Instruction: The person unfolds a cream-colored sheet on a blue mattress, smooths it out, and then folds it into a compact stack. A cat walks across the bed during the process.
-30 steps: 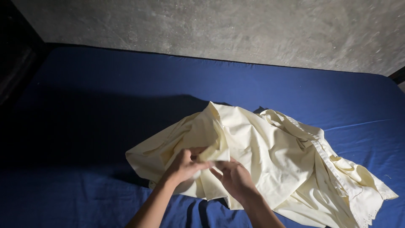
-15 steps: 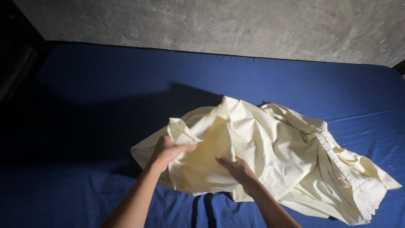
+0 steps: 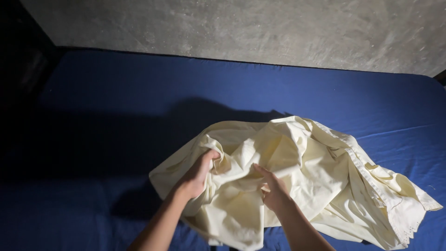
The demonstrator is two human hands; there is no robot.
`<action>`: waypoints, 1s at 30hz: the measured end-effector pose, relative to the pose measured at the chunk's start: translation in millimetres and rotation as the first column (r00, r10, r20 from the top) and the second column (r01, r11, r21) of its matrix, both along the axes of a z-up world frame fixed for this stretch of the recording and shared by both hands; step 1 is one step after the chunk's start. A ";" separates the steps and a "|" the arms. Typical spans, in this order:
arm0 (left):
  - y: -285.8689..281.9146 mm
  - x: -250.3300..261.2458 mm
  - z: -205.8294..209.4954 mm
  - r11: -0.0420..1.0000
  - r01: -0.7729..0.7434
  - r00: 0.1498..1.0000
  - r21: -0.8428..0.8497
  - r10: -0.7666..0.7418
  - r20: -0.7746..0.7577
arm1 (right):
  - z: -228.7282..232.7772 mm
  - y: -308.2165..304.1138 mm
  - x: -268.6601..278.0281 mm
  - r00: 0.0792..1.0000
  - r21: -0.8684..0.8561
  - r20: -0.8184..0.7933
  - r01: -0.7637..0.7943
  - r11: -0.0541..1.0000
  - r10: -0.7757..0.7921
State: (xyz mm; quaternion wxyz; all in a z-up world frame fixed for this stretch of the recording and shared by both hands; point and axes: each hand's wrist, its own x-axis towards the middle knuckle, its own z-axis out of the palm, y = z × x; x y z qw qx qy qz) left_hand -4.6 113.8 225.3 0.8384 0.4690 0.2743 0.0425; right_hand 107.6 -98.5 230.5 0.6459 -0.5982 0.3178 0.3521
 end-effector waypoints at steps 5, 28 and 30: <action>-10.9 -1.1 46.2 0.672 0.574 0.810 0.468 -0.384 -0.443 | -44.2 -31.4 17.8 0.993 -0.041 0.080 -0.079 0.996 0.082; -75.3 85.5 -32.1 0.774 0.578 0.813 0.257 -0.519 -0.264 | -22.4 -109.6 63.5 0.619 -0.611 0.534 -0.188 0.769 0.576; -71.7 88.4 -53.1 0.942 0.288 0.951 0.170 -0.260 -0.169 | 35.6 -84.9 67.1 0.913 -0.444 0.295 -0.131 0.887 0.282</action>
